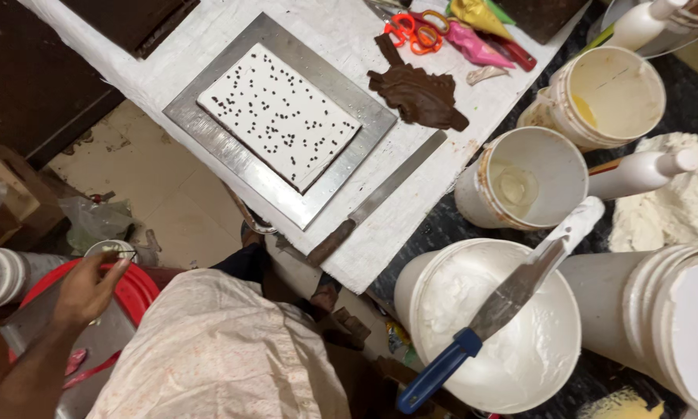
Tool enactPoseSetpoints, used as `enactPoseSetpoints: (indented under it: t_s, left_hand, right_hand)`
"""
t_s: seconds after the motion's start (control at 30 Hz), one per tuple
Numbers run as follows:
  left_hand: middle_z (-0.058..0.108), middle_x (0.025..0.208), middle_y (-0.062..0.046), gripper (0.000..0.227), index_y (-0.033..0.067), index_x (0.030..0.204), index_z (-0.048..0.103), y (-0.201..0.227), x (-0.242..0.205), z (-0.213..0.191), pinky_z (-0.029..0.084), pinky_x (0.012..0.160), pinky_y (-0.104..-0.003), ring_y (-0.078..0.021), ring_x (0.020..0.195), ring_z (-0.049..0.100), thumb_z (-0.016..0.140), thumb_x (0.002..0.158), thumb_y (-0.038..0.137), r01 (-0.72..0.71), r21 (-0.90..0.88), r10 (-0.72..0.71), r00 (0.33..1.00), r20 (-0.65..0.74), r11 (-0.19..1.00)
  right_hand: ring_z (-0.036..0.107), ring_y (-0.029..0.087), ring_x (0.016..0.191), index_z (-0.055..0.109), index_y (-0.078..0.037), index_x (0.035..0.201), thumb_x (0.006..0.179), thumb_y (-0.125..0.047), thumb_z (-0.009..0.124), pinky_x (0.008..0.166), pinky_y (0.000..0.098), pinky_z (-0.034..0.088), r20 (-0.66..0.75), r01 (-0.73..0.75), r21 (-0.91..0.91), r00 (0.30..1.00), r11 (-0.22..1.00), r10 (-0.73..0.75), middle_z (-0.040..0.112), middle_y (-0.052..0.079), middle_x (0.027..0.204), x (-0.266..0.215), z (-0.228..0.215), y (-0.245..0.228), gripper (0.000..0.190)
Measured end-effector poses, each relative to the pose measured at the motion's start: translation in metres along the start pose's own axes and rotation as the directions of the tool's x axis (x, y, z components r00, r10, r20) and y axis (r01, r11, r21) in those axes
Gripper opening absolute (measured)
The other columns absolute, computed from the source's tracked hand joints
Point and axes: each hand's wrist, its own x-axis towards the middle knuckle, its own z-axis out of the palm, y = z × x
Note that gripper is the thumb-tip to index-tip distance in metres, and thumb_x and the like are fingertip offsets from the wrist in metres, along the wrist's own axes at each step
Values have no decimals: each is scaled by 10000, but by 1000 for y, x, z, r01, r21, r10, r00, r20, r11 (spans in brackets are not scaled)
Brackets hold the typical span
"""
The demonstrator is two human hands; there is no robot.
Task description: The person places small black objects onto a white rectangular surface inside a metal frame, then covers it with a dark brown sheet. They pour a clear liquid over the sheet and spread it with their hand. Finally, they scoop a white paste from a bucket and spread it evenly over the surface using a metal spatula.
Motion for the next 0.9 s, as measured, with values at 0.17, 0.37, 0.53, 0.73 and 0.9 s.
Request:
enactPoseSetpoints:
  t_s: [0.17,0.37,0.53,0.73,0.9]
  left_hand:
    - [666,1278,-233,502,-10,1337,654,41,24,-4,545,957,-456,-346,1131,677,643,1018,377,-143,-31,142,989,-37,989]
    - [669,1284,-206,457,-9,1339,642,100,55,-38,560,944,-428,-315,1134,682,655,1026,324,-235,-113,234,972,-18,966]
    - [660,1318,-180,433,-3,1369,622,132,93,-71,558,947,-425,-292,1164,674,654,1025,257,-359,-156,347,932,-100,920]
    - [635,1355,-190,529,-12,1457,569,150,194,-92,553,963,-416,-297,1180,661,685,1012,248,-460,-238,480,877,29,855]
    - [646,1269,-191,782,5,1486,522,166,302,-99,561,916,-424,-290,1101,656,835,849,333,-513,-179,543,778,316,840]
  right_hand:
    - [654,240,1023,669,-33,1098,975,-51,606,996,389,572,-9,-61,108,998,992,62,652,106,1087,-40,3,17,140]
    - [660,225,992,662,-31,1079,969,-38,609,970,373,589,-15,-105,245,994,964,112,653,95,1058,-66,11,-5,122]
    - [666,212,966,657,-30,1063,964,-27,612,948,360,604,4,-162,395,985,904,175,654,86,1033,-74,38,-43,108]
    - [672,197,935,650,-29,1044,959,-14,616,922,344,622,-15,-220,611,957,761,289,655,76,1004,-183,85,-55,93]
    - [678,184,909,644,-28,1028,954,-3,619,900,331,637,-14,-161,731,968,663,250,655,67,980,-247,210,-158,82]
